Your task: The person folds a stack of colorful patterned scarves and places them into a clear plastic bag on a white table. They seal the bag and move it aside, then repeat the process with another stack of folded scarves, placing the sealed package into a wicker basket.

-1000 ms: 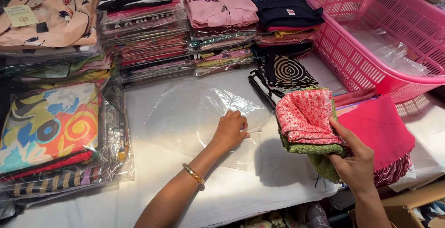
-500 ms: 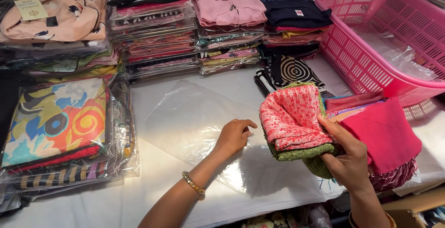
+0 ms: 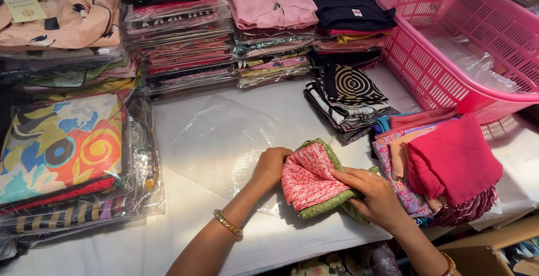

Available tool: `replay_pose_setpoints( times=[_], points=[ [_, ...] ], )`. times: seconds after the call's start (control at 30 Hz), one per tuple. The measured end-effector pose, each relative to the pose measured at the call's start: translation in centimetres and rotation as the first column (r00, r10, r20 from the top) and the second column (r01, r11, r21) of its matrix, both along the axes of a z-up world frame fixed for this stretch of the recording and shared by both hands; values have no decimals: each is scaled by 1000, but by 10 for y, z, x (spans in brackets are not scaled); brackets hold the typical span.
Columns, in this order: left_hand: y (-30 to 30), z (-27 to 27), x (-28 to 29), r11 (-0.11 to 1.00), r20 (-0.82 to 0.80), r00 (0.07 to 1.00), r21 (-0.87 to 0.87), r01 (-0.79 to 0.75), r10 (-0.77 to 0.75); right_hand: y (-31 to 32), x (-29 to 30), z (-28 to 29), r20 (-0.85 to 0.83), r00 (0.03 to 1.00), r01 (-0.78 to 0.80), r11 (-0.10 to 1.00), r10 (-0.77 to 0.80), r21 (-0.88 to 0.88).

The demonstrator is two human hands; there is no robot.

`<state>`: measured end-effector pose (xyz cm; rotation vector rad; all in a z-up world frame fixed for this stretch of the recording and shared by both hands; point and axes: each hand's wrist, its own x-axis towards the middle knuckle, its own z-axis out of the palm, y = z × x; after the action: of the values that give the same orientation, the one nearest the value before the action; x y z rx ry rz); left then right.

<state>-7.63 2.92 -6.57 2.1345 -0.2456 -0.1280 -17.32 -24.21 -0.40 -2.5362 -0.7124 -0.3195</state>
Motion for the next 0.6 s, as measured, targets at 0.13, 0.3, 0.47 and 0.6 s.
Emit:
replay_pose_setpoints(
  times=[0.13, 0.3, 0.47, 0.6],
  points=[
    [16, 27, 3, 998, -9, 999, -52, -45, 44, 5, 2, 5, 9, 1000, -28, 998, 28, -51],
    [42, 47, 8, 1000, 413, 910, -8, -30, 31, 16, 7, 17, -38, 998, -47, 990, 43, -131],
    [47, 43, 11, 999, 314, 950, -51, 8, 8, -6, 13, 21, -149, 985, -85, 996, 85, 10],
    [32, 39, 5, 995, 139, 990, -99, -24, 37, -61, 14, 17, -193, 961, -136, 945, 199, 297]
  ],
)
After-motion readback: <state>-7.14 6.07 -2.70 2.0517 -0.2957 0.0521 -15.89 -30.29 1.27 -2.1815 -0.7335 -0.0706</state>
